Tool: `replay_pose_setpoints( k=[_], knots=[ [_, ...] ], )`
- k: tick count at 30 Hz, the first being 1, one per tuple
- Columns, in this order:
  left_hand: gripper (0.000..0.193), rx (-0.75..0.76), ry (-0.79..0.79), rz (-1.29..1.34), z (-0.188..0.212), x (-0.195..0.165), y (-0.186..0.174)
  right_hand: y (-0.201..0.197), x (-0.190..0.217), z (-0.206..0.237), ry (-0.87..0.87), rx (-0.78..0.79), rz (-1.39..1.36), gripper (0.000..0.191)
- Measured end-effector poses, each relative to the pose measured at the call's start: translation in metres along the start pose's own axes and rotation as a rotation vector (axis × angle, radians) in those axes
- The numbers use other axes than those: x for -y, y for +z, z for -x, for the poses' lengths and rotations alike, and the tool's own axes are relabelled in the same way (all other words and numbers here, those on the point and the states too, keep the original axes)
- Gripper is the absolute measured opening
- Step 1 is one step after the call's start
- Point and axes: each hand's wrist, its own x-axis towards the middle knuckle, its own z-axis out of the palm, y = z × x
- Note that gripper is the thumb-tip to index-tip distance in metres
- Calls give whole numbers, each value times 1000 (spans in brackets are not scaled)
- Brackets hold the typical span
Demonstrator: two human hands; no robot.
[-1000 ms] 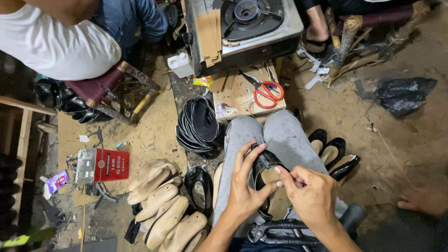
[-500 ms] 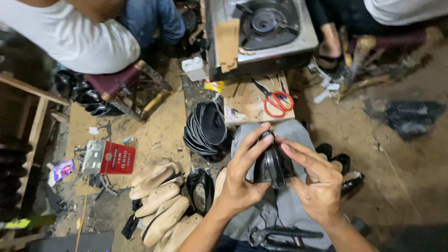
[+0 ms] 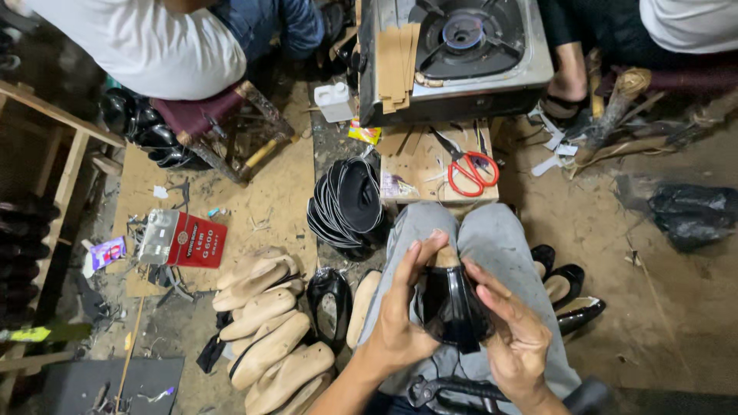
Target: The person sits on a low stool in a shoe workshop and works shoe uppers over lasts, holding each black shoe on their lap. They use pincers to grip the shoe edge, tap and press the upper with a hammer, and briefly warm shoes over a small gas burner before hammering, setting finished shoes on the floor beside them.
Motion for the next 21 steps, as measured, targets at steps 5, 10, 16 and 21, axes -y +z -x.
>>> replay_pose_setpoints(
  k=[5, 10, 16, 21],
  knots=[
    [94, 45, 167, -87, 14, -4, 0, -2, 7, 13, 18, 103, -250, 52],
    [92, 91, 162, -162, -17, 14, -23, -11, -9, 33, 283, 30, 570, 48],
    [82, -64, 103, -167, -76, 37, -36, -18, -38, 69, 397, 990, 959, 46],
    [74, -59, 68, -186, -87, 37, -31, -31, -34, 58, 658, 476, 679, 28]
  ],
)
